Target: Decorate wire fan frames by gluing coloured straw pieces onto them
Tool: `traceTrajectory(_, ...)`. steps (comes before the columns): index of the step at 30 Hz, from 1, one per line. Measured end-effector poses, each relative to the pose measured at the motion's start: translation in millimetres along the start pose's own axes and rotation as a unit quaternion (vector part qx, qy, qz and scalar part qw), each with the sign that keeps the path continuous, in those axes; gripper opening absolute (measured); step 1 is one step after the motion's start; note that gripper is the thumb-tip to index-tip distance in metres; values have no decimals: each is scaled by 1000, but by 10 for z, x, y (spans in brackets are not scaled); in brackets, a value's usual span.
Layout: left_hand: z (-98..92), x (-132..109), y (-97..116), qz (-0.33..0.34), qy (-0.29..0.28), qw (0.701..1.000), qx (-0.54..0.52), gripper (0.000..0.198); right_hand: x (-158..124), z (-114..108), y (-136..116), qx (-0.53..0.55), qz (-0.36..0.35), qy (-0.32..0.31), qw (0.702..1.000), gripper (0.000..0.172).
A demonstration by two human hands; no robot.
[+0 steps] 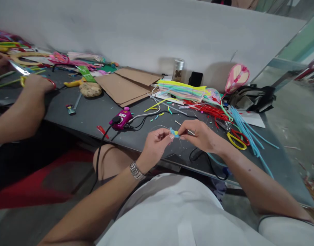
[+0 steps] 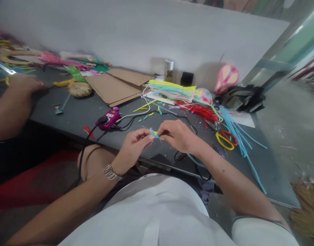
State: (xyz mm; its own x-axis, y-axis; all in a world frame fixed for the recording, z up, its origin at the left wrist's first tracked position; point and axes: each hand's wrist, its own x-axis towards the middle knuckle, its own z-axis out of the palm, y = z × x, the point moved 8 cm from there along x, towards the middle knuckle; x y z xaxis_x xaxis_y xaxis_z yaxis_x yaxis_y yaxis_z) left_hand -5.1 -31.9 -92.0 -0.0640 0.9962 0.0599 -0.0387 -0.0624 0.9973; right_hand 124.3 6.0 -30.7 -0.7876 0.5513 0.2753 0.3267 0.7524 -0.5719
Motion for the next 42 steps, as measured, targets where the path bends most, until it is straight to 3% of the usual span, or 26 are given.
traceTrajectory(3, 5, -6, -18, -3, -7, 1000, -1, 22, 17, 31, 80, 61, 30, -19, 997, 8)
traceTrajectory(12, 10, -5, -63, -23, -21, 1000, -3, 23, 39, 88, 111, 105, 3, -48, 993, 9)
traceTrajectory(21, 33, -17, -64, -25, -38, 999, -19, 27, 99, 135, 217, 192, 56, -107, 974, 7)
traceTrajectory(26, -2, 3, -126, -18, 10, 999, -28, 25, 111, 104, 240, 189, 97, -36, 977, 25)
traceTrajectory(30, -3, 4, -107, 8, 29, 999, -16, 24, 142, 86, 163, 122, 95, 40, 987, 20)
traceTrajectory(33, 2, -3, -111, 10, 32, 999, -9, 25, 181, 121, 105, 125, 90, 43, 987, 18)
traceTrajectory(36, 9, 1, -149, 1, 32, 999, -1, 28, 218, 184, 151, 200, 128, 14, 971, 18)
traceTrajectory(42, -7, 16, -189, -8, 50, 999, -9, 26, 248, 297, 280, 362, 209, -17, 908, 15)
